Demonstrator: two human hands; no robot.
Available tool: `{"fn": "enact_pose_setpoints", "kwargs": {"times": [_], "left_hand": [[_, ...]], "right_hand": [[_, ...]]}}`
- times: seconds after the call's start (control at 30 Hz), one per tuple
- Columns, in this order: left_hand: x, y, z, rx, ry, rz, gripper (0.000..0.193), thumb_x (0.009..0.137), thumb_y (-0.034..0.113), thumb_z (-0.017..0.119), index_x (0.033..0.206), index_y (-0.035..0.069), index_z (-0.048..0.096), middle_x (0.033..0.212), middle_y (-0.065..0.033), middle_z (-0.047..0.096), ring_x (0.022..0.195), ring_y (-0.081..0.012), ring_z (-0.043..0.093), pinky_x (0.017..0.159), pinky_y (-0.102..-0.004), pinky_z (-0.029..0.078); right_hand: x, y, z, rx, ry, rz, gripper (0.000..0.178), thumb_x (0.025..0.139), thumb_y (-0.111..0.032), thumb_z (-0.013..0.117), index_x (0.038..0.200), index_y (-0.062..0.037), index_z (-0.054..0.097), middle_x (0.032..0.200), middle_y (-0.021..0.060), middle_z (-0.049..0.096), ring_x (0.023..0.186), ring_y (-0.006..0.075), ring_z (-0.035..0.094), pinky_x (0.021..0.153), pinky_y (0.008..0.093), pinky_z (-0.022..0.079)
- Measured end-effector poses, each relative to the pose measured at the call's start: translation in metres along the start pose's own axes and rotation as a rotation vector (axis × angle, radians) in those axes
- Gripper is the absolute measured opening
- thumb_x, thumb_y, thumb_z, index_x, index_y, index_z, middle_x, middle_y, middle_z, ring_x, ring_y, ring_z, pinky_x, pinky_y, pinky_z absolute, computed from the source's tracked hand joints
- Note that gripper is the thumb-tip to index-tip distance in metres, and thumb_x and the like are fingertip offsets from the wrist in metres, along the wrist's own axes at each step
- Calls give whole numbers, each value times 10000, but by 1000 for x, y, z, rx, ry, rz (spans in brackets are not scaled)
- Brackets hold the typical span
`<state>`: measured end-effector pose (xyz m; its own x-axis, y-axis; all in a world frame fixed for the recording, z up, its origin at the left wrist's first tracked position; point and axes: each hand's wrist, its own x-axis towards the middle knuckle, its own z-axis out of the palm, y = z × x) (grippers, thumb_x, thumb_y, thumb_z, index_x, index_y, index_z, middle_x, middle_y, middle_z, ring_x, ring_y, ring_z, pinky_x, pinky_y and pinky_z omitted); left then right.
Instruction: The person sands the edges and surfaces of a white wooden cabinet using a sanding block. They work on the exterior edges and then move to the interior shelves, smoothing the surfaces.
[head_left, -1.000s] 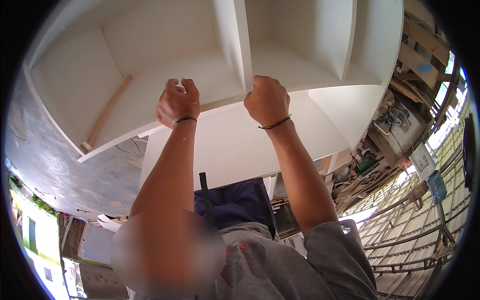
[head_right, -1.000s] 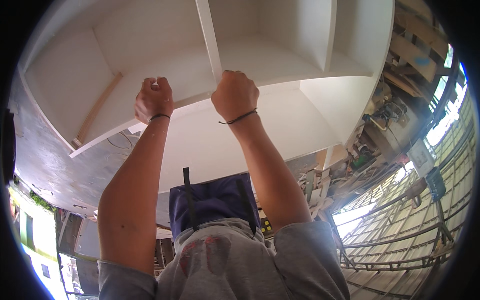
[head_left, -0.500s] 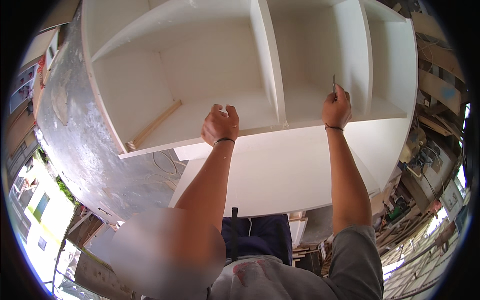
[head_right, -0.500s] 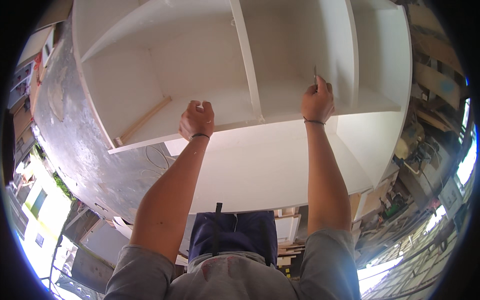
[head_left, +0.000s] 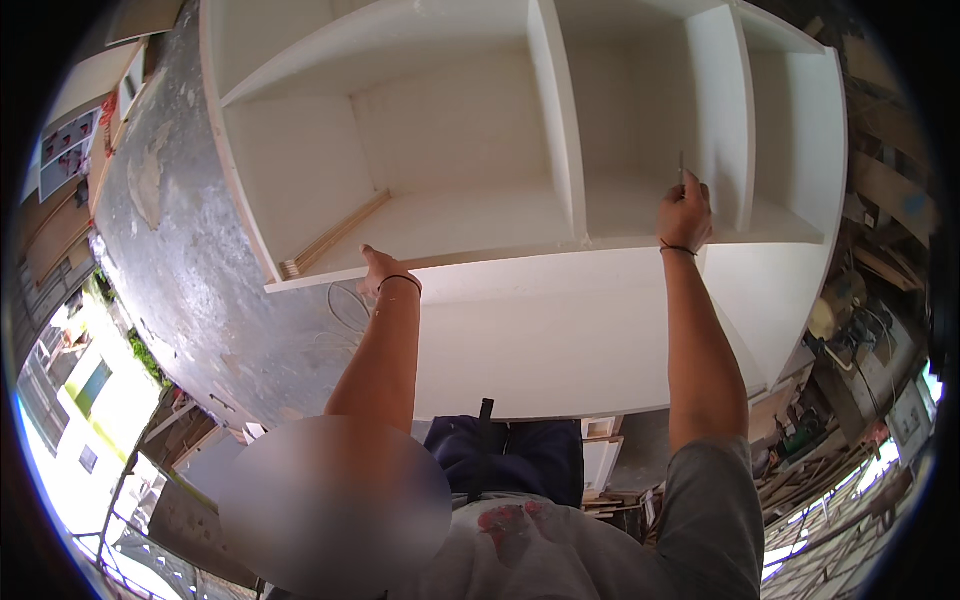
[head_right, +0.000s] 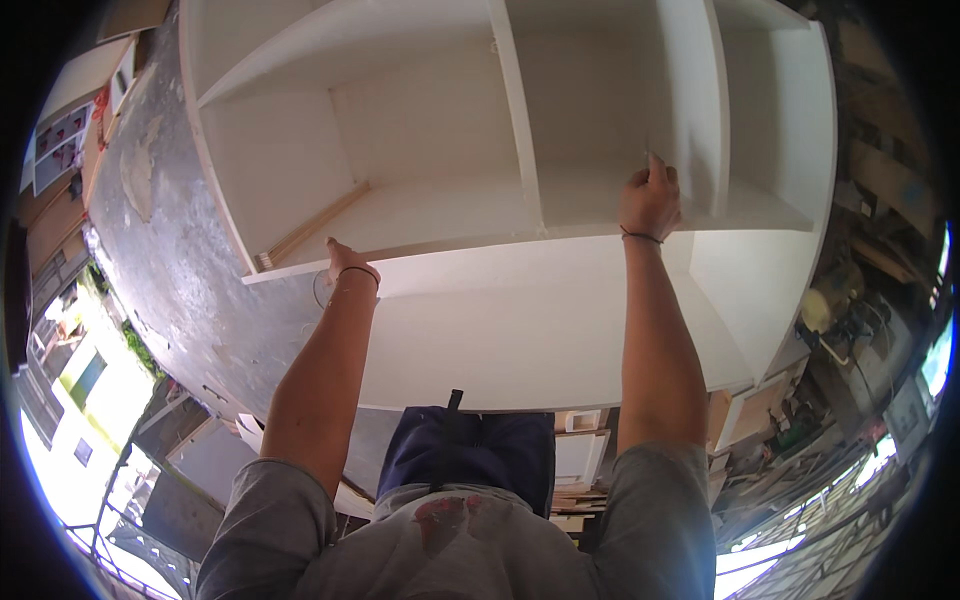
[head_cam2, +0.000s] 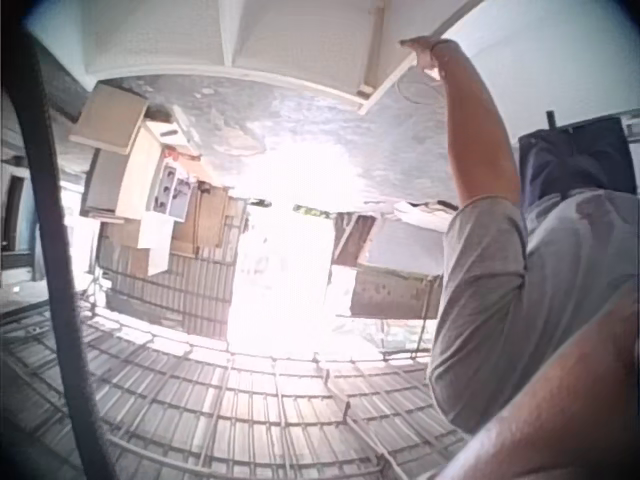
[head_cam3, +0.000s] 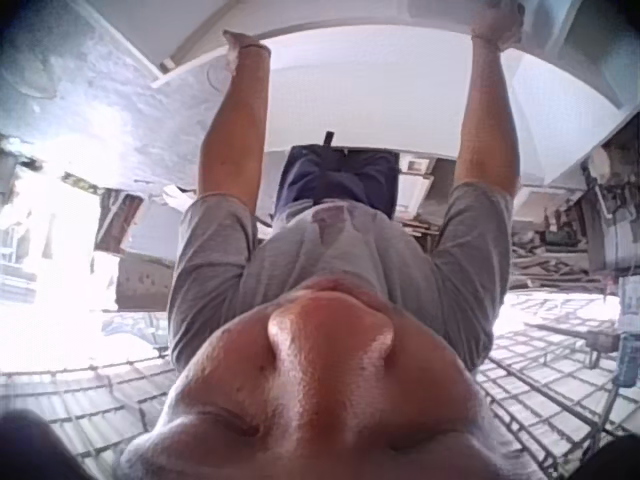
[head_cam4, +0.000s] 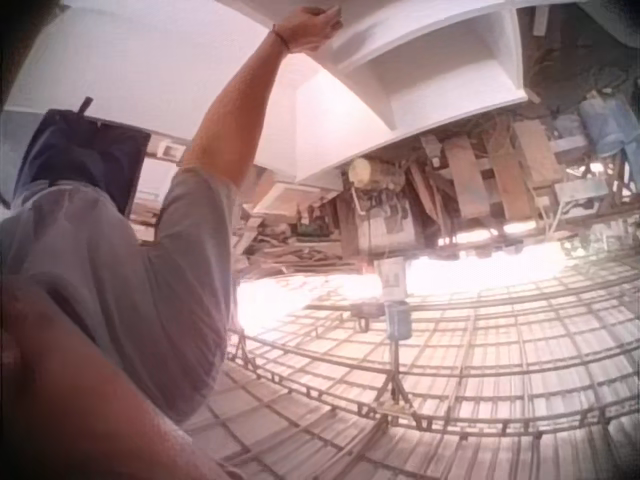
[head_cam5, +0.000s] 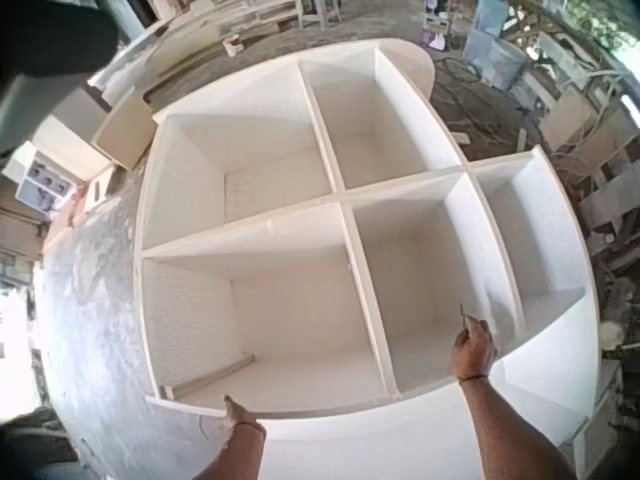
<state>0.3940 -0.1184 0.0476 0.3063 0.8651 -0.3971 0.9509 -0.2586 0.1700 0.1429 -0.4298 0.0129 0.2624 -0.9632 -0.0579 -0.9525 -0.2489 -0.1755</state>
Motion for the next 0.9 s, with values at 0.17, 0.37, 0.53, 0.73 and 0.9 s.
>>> {"fn": "enact_pose_setpoints", "kwargs": {"times": [0.17, 0.37, 0.53, 0.73, 0.9], "left_hand": [[-2, -9, 37, -462, -117, -173, 532, 906, 442, 472, 1287, 71, 494, 1226, -102, 609, 1151, -246, 569, 952, -387, 467], [-14, 7, 40, -190, -25, -262, 445, 915, 376, 457, 1267, 115, 537, 1201, -61, 633, 1122, -224, 587, 919, -374, 492], [-15, 9, 33, -128, -22, -312, 439, 914, 373, 461, 1262, 117, 540, 1195, -58, 635, 1115, -220, 590, 913, -372, 493], [-21, 15, 31, -65, -34, -338, 433, 912, 370, 466, 1256, 118, 543, 1188, -55, 638, 1107, -215, 592, 906, -371, 495], [-17, 14, 33, -41, -16, -322, 428, 911, 367, 471, 1251, 119, 545, 1182, -53, 640, 1100, -211, 595, 900, -370, 496]], "right_hand": [[3, 3, -3, -10, -25, 51, 282, 864, -156, 580, 1131, -190, 663, 1032, 41, 652, 884, 272, 657, 755, 431, 517], [3, 19, 1, 250, 123, -4, 253, 830, -85, 620, 1070, -135, 678, 939, 57, 645, 827, 238, 650, 710, 383, 518], [-2, 33, -62, 282, -130, 151, 275, 827, -70, 644, 1100, -49, 669, 853, 41, 625, 732, 152, 587, 702, 304, 497], [-16, 55, -88, -383, -258, -127, 370, 795, -54, 583, 1151, -125, 657, 907, 148, 620, 822, 337, 640, 727, 448, 532], [-77, -36, -67, -358, -290, -114, 395, 795, -63, 605, 1186, -112, 633, 935, 170, 606, 819, 342, 648, 716, 452, 538]]}}
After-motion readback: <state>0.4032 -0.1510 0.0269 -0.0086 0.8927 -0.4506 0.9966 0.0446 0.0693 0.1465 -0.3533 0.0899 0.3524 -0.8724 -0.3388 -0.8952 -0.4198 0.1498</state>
